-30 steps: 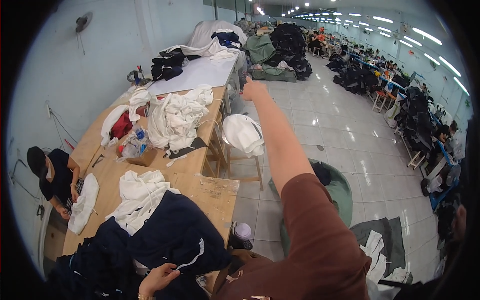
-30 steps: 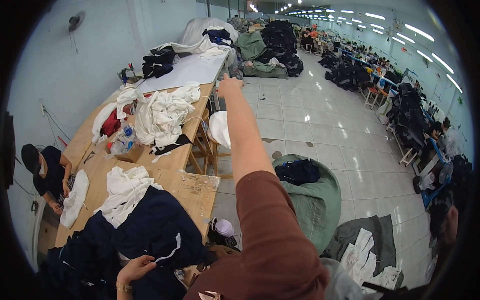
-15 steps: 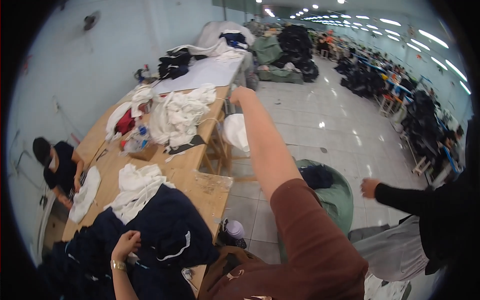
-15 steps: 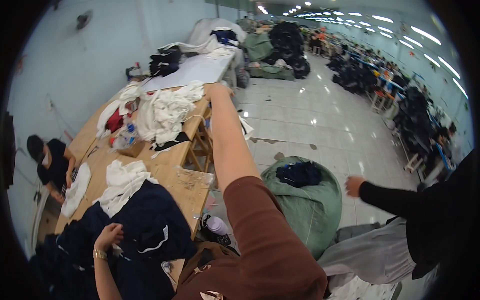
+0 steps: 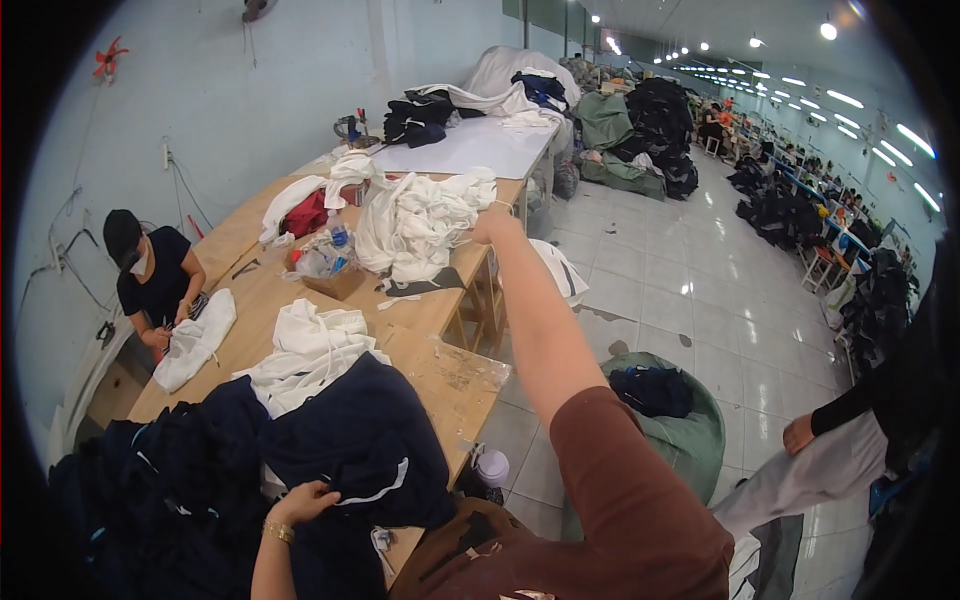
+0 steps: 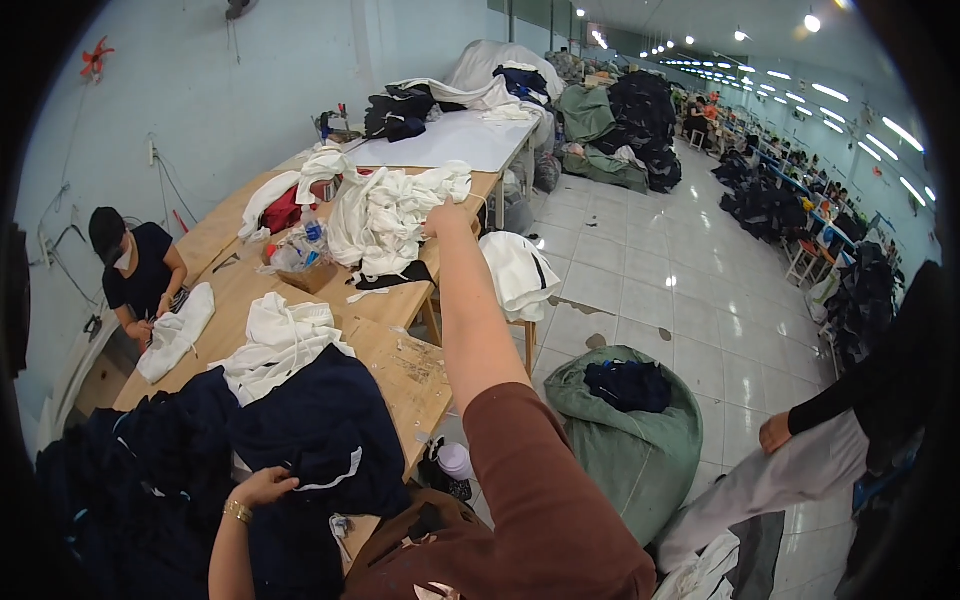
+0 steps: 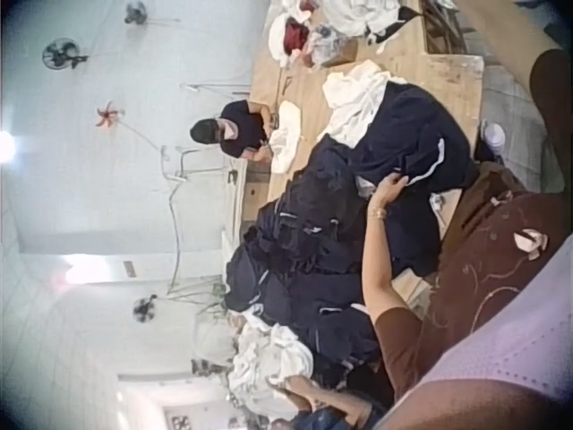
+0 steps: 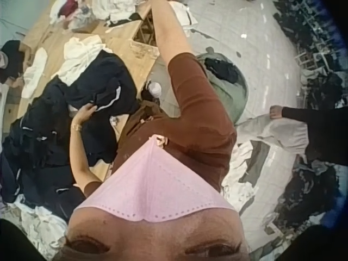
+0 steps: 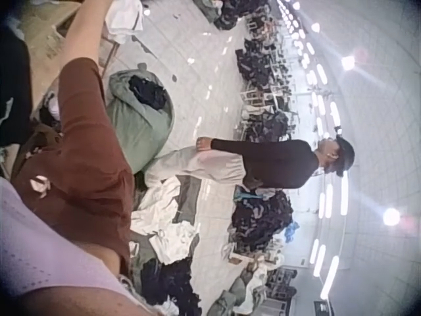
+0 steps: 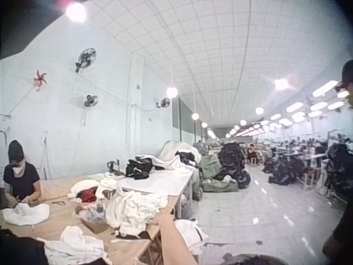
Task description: Trimming loose threads and inspecting dark blue and white garments on a large work table in a factory.
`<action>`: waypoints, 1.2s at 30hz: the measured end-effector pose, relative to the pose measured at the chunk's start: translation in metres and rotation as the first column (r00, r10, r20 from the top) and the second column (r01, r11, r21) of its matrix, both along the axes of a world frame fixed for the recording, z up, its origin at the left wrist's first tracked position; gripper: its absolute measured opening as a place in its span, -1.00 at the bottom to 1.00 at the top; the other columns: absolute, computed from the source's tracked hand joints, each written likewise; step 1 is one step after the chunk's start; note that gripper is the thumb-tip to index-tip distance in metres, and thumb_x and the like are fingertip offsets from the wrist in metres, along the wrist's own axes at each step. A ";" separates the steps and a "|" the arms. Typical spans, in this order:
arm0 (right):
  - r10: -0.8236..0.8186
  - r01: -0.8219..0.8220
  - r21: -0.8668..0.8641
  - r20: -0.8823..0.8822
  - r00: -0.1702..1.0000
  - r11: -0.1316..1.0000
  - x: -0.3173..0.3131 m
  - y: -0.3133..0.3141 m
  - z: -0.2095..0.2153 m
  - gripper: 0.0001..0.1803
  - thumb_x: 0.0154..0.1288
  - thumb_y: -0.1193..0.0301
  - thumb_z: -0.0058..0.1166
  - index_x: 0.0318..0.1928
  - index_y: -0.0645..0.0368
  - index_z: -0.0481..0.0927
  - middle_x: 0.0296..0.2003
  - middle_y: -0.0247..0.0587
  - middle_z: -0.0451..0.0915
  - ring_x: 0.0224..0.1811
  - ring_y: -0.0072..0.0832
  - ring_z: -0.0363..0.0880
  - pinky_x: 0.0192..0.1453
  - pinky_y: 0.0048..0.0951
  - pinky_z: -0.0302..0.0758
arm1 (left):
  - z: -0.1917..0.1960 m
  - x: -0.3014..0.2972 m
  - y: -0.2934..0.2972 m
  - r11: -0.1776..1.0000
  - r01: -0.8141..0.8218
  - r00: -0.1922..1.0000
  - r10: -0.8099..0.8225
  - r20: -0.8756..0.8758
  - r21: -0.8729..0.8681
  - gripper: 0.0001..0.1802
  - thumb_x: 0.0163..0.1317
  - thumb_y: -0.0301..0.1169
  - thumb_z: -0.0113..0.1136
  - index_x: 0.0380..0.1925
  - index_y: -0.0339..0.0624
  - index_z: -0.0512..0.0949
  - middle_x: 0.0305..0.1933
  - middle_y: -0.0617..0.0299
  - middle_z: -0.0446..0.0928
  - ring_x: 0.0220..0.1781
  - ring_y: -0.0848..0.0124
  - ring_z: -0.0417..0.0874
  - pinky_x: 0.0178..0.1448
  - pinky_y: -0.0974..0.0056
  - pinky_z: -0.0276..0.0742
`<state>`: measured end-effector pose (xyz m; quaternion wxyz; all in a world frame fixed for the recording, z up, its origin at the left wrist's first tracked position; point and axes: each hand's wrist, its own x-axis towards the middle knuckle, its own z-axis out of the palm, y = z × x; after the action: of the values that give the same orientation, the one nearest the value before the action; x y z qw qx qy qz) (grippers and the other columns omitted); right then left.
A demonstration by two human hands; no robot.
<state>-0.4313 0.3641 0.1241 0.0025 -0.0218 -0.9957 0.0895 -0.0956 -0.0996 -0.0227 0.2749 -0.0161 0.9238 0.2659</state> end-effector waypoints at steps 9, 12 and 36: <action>-0.294 0.322 0.175 -0.170 0.941 0.930 0.038 0.053 0.060 -0.45 0.21 0.23 -0.05 0.24 0.00 0.36 0.39 -0.19 -0.01 0.33 -0.15 0.19 0.22 0.17 0.25 | -0.024 0.018 0.026 0.992 -0.081 0.977 0.098 -0.189 0.097 -0.35 -0.08 0.07 0.36 -0.29 -0.35 0.49 -0.44 0.08 0.58 -0.38 0.33 0.61 -0.24 0.30 0.49; -0.315 0.315 0.054 -0.019 0.949 0.947 0.009 0.140 0.058 -0.51 0.15 0.26 -0.03 0.11 0.08 0.49 0.21 -0.04 0.35 0.15 -0.17 0.44 0.14 0.00 0.39 | -0.043 0.006 0.059 0.971 -0.182 0.868 0.234 -0.438 0.156 -0.57 -0.11 -0.17 0.44 -0.42 -0.21 0.46 -0.61 0.26 0.47 -0.56 0.43 0.48 -0.43 0.30 0.38; -0.067 -0.155 -0.670 -0.293 0.954 0.726 0.260 -0.145 -0.264 -0.82 0.26 0.37 -0.07 -0.18 0.11 0.52 -0.57 -0.18 0.52 -0.51 -0.28 0.55 -0.40 -0.33 0.40 | -0.083 0.057 0.065 0.897 -0.405 0.535 0.388 -0.751 0.175 -0.74 -0.08 -0.28 0.35 -0.47 -0.12 0.48 -0.51 0.23 0.45 -0.42 0.22 0.50 -0.30 0.19 0.38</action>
<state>-0.1708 0.2189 -0.1397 0.1414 0.0164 -0.8800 0.4530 -0.0383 -0.0344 -0.1055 -0.2132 -0.1125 0.9253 0.2927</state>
